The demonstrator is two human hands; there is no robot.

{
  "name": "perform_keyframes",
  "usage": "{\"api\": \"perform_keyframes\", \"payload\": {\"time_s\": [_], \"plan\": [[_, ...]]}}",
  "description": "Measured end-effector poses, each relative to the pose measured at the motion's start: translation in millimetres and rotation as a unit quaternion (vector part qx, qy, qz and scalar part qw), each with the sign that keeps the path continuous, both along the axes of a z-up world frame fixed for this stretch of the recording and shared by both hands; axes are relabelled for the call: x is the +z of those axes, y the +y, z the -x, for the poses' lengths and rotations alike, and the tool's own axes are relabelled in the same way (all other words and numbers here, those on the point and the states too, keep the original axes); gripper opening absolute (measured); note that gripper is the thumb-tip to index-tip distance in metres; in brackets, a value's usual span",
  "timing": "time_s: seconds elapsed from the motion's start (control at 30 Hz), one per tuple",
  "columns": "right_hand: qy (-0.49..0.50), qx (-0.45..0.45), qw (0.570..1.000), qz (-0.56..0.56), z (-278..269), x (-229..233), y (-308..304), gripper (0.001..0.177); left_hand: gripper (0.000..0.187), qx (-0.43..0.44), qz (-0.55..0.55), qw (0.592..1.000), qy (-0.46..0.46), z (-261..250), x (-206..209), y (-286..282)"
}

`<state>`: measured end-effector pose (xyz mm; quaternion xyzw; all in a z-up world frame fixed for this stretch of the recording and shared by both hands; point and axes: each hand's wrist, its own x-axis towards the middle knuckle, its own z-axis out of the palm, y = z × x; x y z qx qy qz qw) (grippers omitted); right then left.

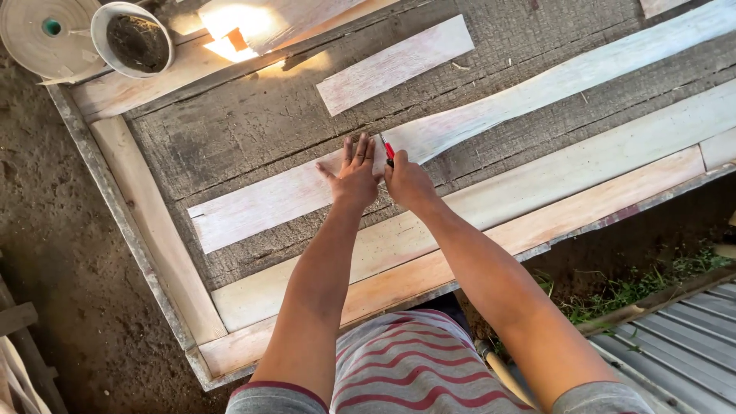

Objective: Cutting thin wood strips or veneer to specific lengths using a utility knife on a wooden workbench.

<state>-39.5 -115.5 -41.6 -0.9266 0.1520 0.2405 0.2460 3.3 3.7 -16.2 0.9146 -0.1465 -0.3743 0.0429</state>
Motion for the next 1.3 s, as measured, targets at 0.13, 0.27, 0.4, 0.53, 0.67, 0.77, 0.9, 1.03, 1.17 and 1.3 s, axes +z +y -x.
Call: {"api": "perform_keyframes", "payload": {"time_s": [0.13,0.27,0.4,0.53,0.67,0.77,0.9,1.03,1.17,1.3], "plan": [[0.001,0.011,1.0,0.004,-1.7,3.1,0.6,0.036,0.073,0.0,-0.003,1.0,0.003,0.6,-1.1,0.1],[0.035,0.007,0.999,-0.003,-5.7,9.4,1.1,0.037,0.073,0.0,-0.002,1.0,0.0,1.4,-2.9,-0.3],[0.041,0.006,0.999,0.001,-9.0,10.3,3.5,0.037,0.074,-0.001,-0.005,1.0,-0.001,-0.4,-0.7,-0.8],[0.03,-0.007,1.0,-0.005,-11.9,22.6,6.7,0.037,0.074,-0.001,-0.008,1.0,-0.001,-2.3,-3.4,-0.4],[0.043,0.004,0.999,-0.01,-10.4,33.6,7.0,0.036,0.076,-0.003,0.003,1.0,0.0,-0.1,-0.5,-0.2],[0.043,0.014,0.999,-0.003,-10.3,31.6,7.3,0.035,0.076,-0.002,0.002,1.0,-0.001,0.1,0.1,-0.2],[0.053,0.024,0.998,0.001,-10.1,38.7,9.6,0.036,0.074,0.002,-0.006,1.0,0.002,-0.5,3.2,-1.0],[0.052,0.03,0.998,0.009,-6.0,21.6,8.2,0.035,0.075,0.003,-0.004,1.0,0.003,0.1,7.3,-1.4],[0.05,0.02,0.999,-0.003,7.3,19.8,9.4,0.035,0.074,0.002,-0.007,1.0,-0.001,0.7,12.8,-0.9],[0.049,0.01,0.998,-0.023,26.6,32.1,11.4,0.031,0.074,0.0,-0.007,1.0,-0.005,2.7,13.9,-0.9]]}}
